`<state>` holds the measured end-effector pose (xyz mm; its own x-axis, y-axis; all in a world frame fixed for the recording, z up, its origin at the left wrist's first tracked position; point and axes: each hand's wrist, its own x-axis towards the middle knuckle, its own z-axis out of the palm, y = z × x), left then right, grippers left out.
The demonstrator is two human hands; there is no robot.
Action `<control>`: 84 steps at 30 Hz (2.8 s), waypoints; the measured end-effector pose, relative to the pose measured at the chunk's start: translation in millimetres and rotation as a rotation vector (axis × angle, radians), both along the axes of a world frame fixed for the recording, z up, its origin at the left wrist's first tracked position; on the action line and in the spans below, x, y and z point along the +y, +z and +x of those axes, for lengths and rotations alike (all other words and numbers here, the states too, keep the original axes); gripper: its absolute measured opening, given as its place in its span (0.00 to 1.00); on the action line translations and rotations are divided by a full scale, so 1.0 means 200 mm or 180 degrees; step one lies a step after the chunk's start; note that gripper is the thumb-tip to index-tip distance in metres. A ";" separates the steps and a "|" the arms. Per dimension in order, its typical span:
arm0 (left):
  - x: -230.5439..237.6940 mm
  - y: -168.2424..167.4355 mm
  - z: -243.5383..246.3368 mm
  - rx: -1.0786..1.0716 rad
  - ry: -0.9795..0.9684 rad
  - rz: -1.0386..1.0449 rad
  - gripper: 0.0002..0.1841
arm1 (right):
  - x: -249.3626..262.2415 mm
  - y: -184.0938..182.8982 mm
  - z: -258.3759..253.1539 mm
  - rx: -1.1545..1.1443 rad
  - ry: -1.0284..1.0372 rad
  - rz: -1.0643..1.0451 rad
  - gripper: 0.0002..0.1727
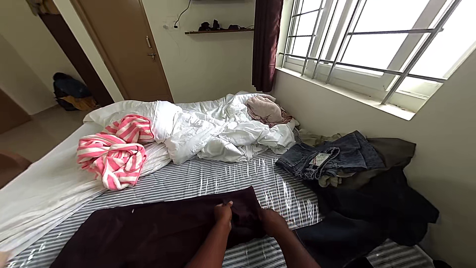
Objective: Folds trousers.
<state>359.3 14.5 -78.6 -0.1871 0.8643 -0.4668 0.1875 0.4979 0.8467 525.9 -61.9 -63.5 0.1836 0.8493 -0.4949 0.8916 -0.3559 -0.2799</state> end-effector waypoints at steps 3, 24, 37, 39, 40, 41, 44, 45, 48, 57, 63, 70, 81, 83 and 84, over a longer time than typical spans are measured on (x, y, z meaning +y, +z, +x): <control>0.12 0.03 -0.07 -0.0061 -0.0412 0.0996 0.14 | -0.01 0.11 -0.02 -0.0011 0.0073 0.0079 0.20; -0.03 -0.15 -0.43 0.1099 -0.1126 0.1096 0.29 | 0.14 -0.16 -0.03 0.1089 -0.0804 -0.0115 0.29; -0.09 -0.08 -0.35 0.1346 -0.0552 0.0212 0.47 | 0.15 -0.17 -0.09 0.1144 -0.0913 0.0043 0.38; -0.05 -0.12 -0.34 0.0928 -0.0459 0.0260 0.47 | 0.15 -0.17 -0.09 0.1130 -0.0895 0.0058 0.38; -0.04 -0.13 -0.34 0.0776 -0.0436 0.0413 0.46 | 0.15 -0.17 -0.10 0.1144 -0.0900 0.0067 0.38; -0.03 -0.14 -0.34 0.0647 -0.0413 0.0657 0.44 | 0.15 -0.17 -0.10 0.1171 -0.0918 0.0081 0.37; -0.03 -0.10 -0.42 0.0501 -0.0292 0.1345 0.40 | 0.15 -0.17 -0.08 0.1385 -0.1100 0.0139 0.37; -0.04 -0.08 -0.49 0.0503 -0.0221 0.1453 0.40 | 0.15 -0.17 -0.08 0.1461 -0.1169 0.0127 0.39; -0.07 -0.02 -0.75 0.0679 -0.0081 0.1407 0.41 | 0.15 -0.16 -0.10 0.1404 -0.1122 0.0081 0.42; -0.05 -0.06 -0.98 0.0828 -0.0299 0.0450 0.45 | 0.12 -0.10 -0.27 0.0910 -0.0388 0.0227 0.48; -0.03 -0.10 -1.01 0.0750 0.0093 0.1911 0.28 | 0.12 -0.13 -0.27 0.0857 -0.0222 0.0099 0.55; 0.12 0.13 -1.30 0.2633 -0.0920 0.0185 0.38 | 0.11 -0.08 -0.32 0.0417 -0.0085 0.0206 0.48; 0.17 -0.07 -1.24 0.0761 0.0081 0.0216 0.41 | 0.11 -0.16 -0.51 0.1182 -0.0362 0.0489 0.53; 0.17 -0.06 -1.25 0.0860 -0.0147 0.0229 0.42 | 0.12 -0.17 -0.49 0.1260 -0.0480 0.0450 0.56; 0.16 -0.07 -1.26 0.0919 -0.0270 0.0239 0.44 | 0.12 -0.18 -0.48 0.1303 -0.0512 0.0375 0.59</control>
